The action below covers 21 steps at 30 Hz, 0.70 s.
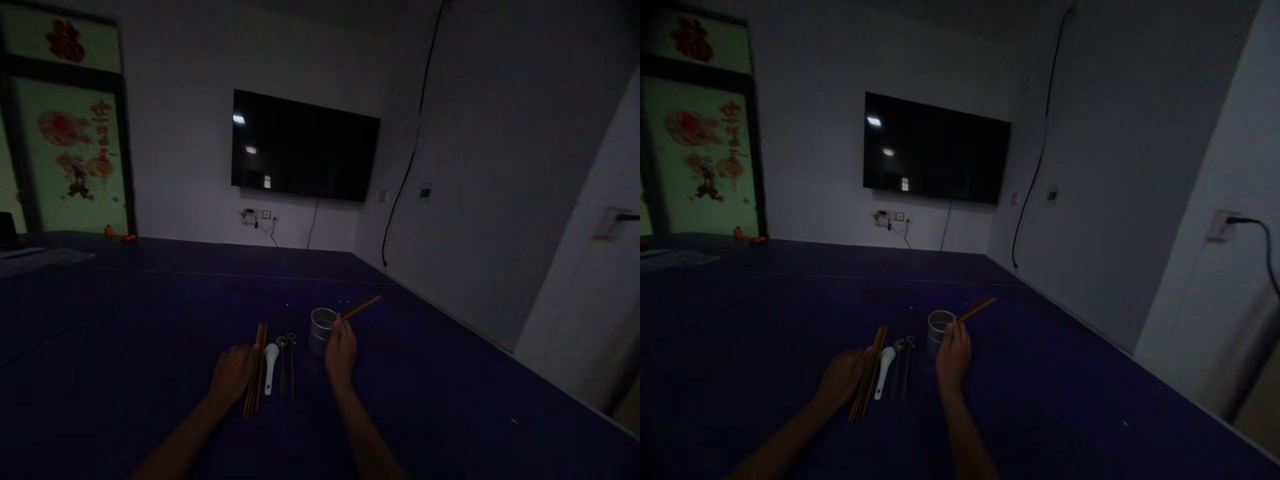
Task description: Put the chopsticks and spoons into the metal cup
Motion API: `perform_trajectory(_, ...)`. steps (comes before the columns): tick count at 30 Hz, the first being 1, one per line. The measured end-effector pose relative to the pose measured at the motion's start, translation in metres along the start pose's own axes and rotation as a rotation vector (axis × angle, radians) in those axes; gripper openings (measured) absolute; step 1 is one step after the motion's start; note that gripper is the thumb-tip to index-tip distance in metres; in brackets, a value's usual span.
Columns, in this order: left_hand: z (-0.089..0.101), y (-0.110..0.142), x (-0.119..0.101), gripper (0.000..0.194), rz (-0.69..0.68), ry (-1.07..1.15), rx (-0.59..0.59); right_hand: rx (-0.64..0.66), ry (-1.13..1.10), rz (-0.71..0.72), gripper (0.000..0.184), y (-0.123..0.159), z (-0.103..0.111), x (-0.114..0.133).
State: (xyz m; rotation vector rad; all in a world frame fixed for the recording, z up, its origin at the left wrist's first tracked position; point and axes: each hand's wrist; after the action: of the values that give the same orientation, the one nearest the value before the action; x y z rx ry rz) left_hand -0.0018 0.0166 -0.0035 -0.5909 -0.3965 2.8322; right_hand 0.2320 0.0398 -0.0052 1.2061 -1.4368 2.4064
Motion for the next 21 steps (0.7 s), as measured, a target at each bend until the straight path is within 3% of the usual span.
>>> perform_trajectory(21, 0.002, 0.002, -0.001, 0.069, 0.001, 0.022, 0.037, 0.119, -0.046, 0.033, 0.067, -0.009, -0.002, -0.019)
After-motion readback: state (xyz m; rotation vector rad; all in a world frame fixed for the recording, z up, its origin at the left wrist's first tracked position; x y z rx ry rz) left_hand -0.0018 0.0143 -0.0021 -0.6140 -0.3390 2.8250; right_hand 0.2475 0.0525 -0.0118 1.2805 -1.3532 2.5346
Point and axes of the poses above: each hand's wrist, its own y-axis away from the middle knuckle, its own z-axis out of the back of the hand, x = y × z, and after that the axes turned 2 degrees about x, right-handed
